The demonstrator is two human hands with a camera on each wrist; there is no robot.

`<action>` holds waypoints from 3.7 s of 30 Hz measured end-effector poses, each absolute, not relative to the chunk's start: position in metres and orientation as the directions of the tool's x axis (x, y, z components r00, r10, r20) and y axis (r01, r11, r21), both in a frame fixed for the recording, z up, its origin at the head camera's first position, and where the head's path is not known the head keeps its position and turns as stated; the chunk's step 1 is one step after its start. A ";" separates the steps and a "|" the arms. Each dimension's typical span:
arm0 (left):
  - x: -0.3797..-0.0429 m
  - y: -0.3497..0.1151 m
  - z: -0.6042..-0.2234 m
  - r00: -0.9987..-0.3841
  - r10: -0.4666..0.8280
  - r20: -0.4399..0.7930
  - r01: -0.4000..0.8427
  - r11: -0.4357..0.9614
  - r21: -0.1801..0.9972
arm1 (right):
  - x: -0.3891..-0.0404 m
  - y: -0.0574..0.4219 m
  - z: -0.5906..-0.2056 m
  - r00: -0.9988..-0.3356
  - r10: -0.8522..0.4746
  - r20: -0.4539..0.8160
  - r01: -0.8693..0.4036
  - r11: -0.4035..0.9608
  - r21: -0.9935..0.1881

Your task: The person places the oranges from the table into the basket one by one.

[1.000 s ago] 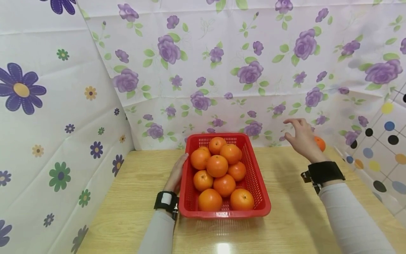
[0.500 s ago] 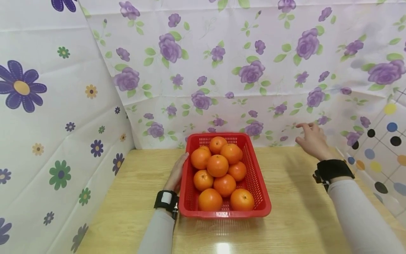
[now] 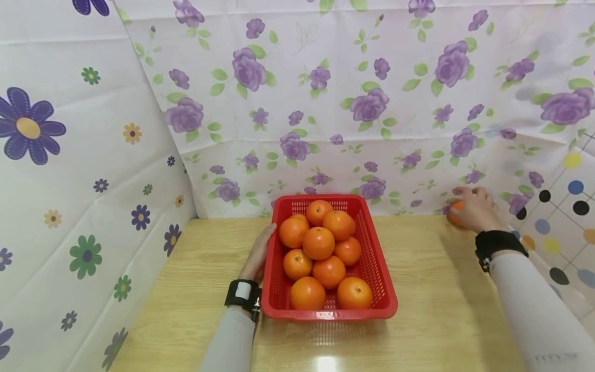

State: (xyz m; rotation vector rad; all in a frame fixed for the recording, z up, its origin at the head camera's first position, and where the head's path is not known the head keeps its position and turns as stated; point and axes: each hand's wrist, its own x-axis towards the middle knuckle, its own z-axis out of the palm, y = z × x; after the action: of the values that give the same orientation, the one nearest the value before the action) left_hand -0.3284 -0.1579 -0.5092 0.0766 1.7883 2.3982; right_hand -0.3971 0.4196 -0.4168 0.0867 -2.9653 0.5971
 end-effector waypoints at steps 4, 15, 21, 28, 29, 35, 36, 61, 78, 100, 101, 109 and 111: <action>-0.328 -0.157 -0.509 -0.988 0.147 -0.052 -0.092 -0.284 0.954 | -0.401 0.429 -0.426 -0.991 -0.014 0.132 -0.065 0.919 -0.390; -0.330 -0.157 -0.510 -0.990 0.129 -0.050 -0.084 -0.274 0.958 | -0.413 0.443 -0.453 -0.989 0.059 0.139 0.000 0.921 -0.390; -0.332 -0.156 -0.511 -0.989 0.140 -0.043 -0.081 -0.281 0.956 | -0.420 0.453 -0.469 -0.985 0.078 0.153 0.008 0.910 -0.414; -0.332 -0.156 -0.512 -0.990 0.142 -0.019 -0.056 -0.264 0.963 | -0.431 0.461 -0.478 -0.990 0.045 0.133 -0.013 0.913 -0.407; -0.331 -0.156 -0.512 -0.990 0.137 -0.023 -0.059 -0.266 0.962 | -0.431 0.460 -0.478 -0.991 0.036 0.132 -0.022 0.911 -0.413; -0.329 -0.158 -0.513 -0.990 0.141 -0.027 -0.065 -0.277 0.959 | -0.430 0.457 -0.486 -0.989 -0.012 0.149 -0.078 0.894 -0.442; -0.329 -0.158 -0.513 -0.989 0.145 -0.024 -0.065 -0.279 0.958 | -0.430 0.457 -0.487 -0.988 -0.015 0.153 -0.082 0.891 -0.446; -0.327 -0.158 -0.511 -0.989 0.141 -0.049 -0.086 -0.272 0.958 | -0.435 0.461 -0.489 -0.996 -0.033 -0.079 0.001 0.918 -0.396; -0.328 -0.157 -0.512 -0.989 0.143 -0.025 -0.064 -0.275 0.959 | -0.428 0.456 -0.473 -0.998 -0.036 0.049 -0.056 0.863 -0.501; -0.327 -0.156 -0.510 -0.987 0.148 -0.065 -0.106 -0.287 0.952 | -0.402 0.398 -0.421 -0.962 -0.139 0.235 -0.248 0.807 -0.536; -0.327 -0.156 -0.511 -0.987 0.147 -0.065 -0.106 -0.287 0.952 | -0.401 0.394 -0.419 -0.959 -0.151 0.240 -0.261 0.801 -0.538; -0.328 -0.155 -0.511 -0.986 0.157 -0.051 -0.095 -0.291 0.952 | -0.393 0.361 -0.391 -0.934 -0.233 0.271 -0.348 0.767 -0.540; -0.328 -0.155 -0.510 -0.987 0.156 -0.047 -0.091 -0.290 0.953 | -0.390 0.354 -0.384 -0.930 -0.247 0.273 -0.361 0.761 -0.540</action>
State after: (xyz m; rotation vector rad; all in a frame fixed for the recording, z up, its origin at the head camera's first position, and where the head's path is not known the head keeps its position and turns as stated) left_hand -0.3280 -0.1549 -0.5105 0.0816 1.7709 2.4050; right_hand -0.3902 0.3542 -0.3839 0.4828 -2.7712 0.9064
